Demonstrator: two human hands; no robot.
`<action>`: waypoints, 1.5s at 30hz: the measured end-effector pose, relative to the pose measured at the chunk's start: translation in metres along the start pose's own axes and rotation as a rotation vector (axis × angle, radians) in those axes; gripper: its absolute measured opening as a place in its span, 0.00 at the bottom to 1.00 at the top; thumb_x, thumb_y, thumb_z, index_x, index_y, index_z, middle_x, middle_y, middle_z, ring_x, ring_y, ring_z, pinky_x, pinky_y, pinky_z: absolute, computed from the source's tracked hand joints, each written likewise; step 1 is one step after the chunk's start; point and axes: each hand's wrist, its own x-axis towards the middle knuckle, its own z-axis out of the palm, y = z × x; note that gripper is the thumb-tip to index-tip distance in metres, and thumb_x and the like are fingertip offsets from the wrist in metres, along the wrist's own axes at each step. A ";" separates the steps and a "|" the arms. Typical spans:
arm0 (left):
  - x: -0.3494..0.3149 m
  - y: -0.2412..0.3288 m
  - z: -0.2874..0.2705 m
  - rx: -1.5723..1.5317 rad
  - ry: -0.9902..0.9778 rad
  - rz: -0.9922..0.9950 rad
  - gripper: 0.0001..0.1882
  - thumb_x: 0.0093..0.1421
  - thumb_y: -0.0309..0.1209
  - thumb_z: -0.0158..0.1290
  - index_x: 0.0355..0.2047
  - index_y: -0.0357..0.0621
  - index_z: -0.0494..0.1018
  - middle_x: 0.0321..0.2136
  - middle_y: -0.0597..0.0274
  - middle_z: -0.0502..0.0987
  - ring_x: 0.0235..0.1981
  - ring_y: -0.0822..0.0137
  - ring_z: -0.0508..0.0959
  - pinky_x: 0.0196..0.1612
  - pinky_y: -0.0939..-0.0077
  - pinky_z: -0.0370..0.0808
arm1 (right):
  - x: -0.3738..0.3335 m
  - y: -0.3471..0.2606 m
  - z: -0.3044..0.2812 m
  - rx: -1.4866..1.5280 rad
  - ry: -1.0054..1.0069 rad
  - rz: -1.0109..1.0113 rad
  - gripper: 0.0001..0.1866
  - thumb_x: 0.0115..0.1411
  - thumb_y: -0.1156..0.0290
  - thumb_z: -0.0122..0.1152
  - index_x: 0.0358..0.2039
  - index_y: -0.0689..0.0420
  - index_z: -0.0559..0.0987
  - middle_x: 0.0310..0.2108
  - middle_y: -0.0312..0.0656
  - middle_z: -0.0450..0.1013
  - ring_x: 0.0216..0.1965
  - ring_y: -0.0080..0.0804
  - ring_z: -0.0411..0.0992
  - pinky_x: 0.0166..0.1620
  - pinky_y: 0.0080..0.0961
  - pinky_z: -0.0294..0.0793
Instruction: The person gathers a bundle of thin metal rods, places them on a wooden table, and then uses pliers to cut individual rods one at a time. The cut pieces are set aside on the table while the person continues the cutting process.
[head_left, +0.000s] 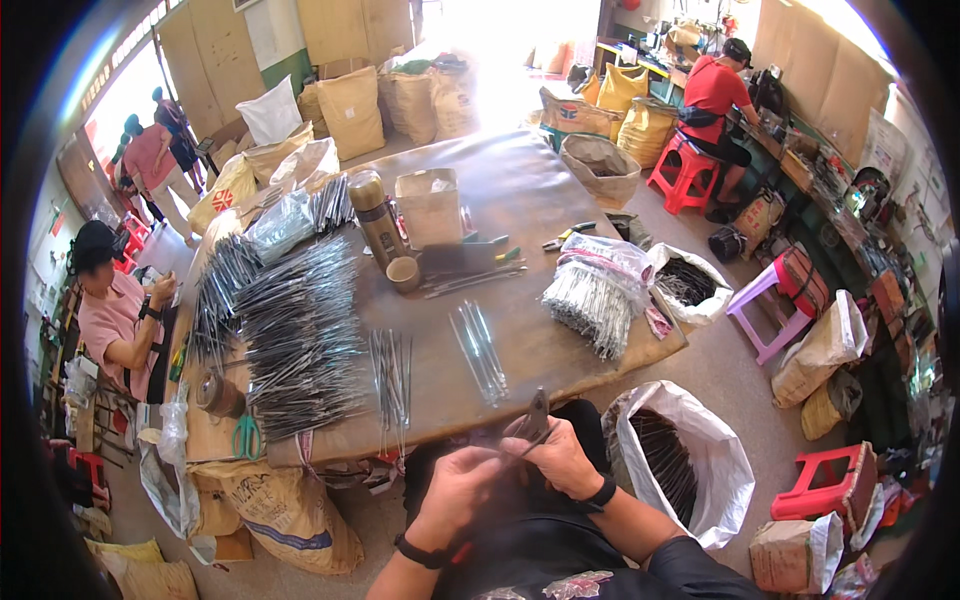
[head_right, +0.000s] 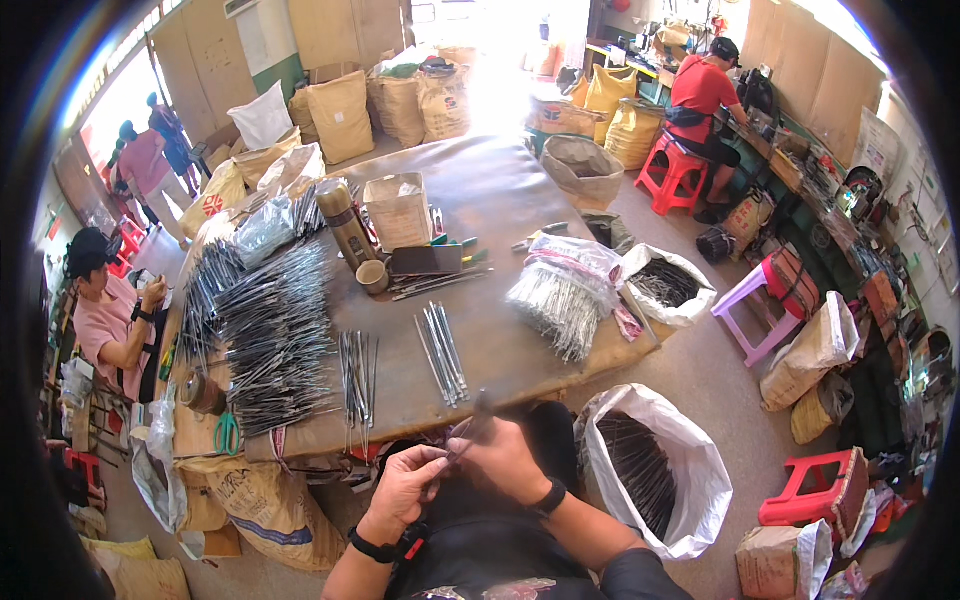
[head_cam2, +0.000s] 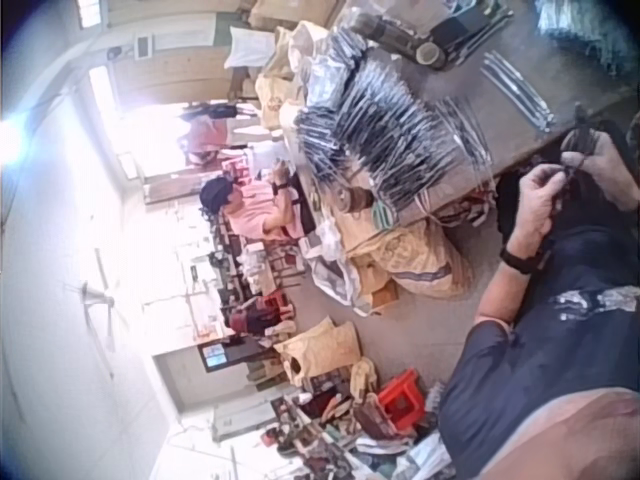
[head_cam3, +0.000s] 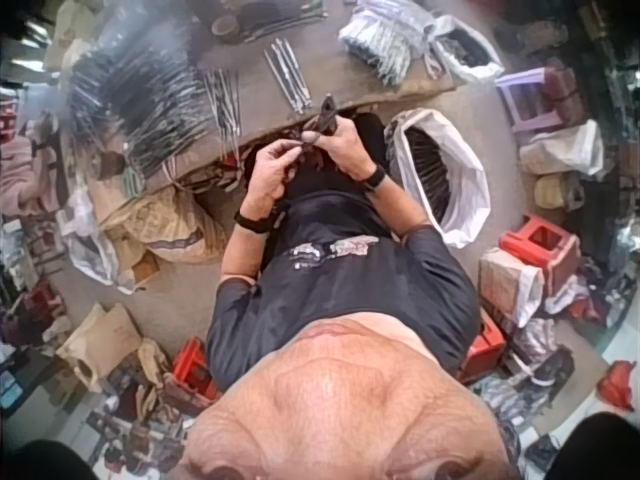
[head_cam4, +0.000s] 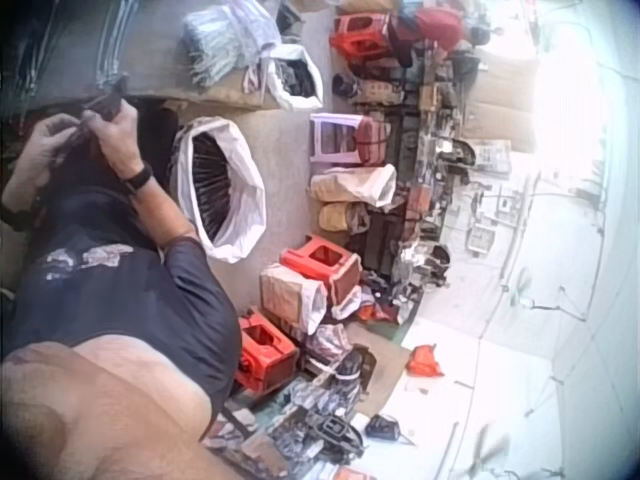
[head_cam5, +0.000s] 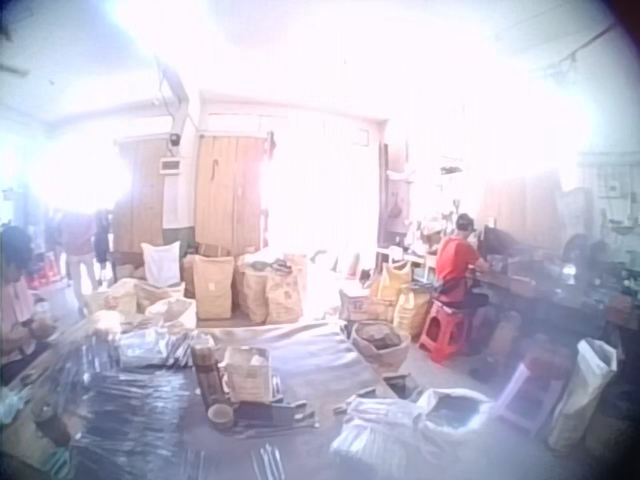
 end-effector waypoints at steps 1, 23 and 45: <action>0.000 0.001 0.000 0.009 -0.023 0.067 0.06 0.58 0.26 0.57 0.35 0.39 0.77 0.24 0.65 0.77 0.14 0.80 0.67 0.15 0.87 0.60 | 0.001 0.001 -0.001 0.049 -0.016 0.028 0.10 0.57 0.71 0.63 0.35 0.64 0.77 0.23 0.37 0.74 0.23 0.21 0.71 0.27 0.18 0.71; -0.005 0.009 0.000 0.589 0.163 0.510 0.12 0.57 0.19 0.53 0.42 0.36 0.77 0.27 0.62 0.72 0.30 0.73 0.72 0.35 0.81 0.69 | -0.005 0.052 -0.041 -0.405 -0.217 -0.072 0.40 0.41 0.78 0.53 0.61 0.58 0.60 0.43 0.45 0.68 0.42 0.35 0.70 0.45 0.26 0.70; -0.011 0.012 -0.002 0.836 0.226 0.644 0.15 0.60 0.28 0.55 0.47 0.38 0.76 0.28 0.66 0.69 0.24 0.73 0.71 0.28 0.78 0.69 | -0.006 0.043 -0.038 -0.943 -0.063 -0.225 0.15 0.48 0.70 0.55 0.39 0.57 0.75 0.22 0.52 0.70 0.23 0.51 0.70 0.28 0.36 0.68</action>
